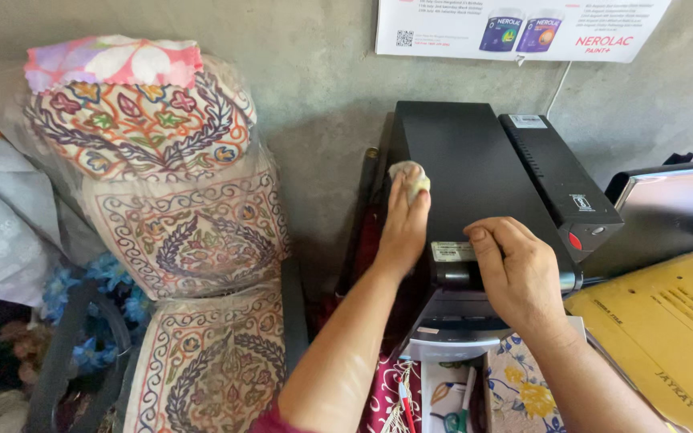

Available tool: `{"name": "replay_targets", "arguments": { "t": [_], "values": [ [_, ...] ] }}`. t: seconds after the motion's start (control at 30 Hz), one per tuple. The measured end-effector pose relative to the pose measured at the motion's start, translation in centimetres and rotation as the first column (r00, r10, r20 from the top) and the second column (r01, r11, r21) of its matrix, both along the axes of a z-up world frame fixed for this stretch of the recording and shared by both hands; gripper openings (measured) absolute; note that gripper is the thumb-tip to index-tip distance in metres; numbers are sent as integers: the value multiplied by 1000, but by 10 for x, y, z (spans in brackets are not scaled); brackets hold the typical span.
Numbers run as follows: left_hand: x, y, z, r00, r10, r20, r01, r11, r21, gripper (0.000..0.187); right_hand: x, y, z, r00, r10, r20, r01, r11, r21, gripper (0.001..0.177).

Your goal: The person wipes the top, sides, and front of a computer tower and a UPS unit with a cloth, moving the cloth across the surfaces to remove dust.

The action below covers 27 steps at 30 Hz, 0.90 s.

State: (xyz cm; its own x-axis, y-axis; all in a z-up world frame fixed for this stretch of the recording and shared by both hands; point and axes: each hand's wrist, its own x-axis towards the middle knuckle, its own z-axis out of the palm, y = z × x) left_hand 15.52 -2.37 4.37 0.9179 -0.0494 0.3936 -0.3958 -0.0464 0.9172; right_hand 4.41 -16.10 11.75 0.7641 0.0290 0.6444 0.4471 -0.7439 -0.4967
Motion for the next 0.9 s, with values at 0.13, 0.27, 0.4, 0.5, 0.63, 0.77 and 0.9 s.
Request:
{"name": "replay_targets", "arguments": {
  "t": [0.13, 0.27, 0.4, 0.5, 0.63, 0.77, 0.9],
  "values": [
    [11, 3, 1, 995, -39, -96, 22, 986, -167, 68, 11, -8, 5, 993, 100, -61, -104, 993, -61, 22],
    [-74, 7, -30, 977, -143, 157, 172, 968, -185, 74, 35, -15, 7, 975, 148, -166, -164, 982, -89, 24],
    [-124, 12, -29, 949, -204, 241, 248, 954, -170, 71, 42, -14, 7, 964, 165, -209, -192, 975, -115, 24],
    [-91, 6, -23, 933, -212, 290, 280, 935, -218, 65, 39, -14, 6, 966, 152, -208, -178, 978, -112, 24],
    [3, 9, -13, 919, -117, 377, 121, 993, 13, 59, 38, -9, 11, 960, 72, -271, -89, 995, -48, 24],
    [74, 2, -30, 970, -220, 103, 242, 900, -361, 62, 43, 0, 16, 899, -84, -430, 83, 996, -21, 25],
    [44, -3, -73, 981, -181, 74, 196, 905, -378, 67, 43, 10, 16, 945, -131, -299, 91, 985, -144, 25]
  ]
}}
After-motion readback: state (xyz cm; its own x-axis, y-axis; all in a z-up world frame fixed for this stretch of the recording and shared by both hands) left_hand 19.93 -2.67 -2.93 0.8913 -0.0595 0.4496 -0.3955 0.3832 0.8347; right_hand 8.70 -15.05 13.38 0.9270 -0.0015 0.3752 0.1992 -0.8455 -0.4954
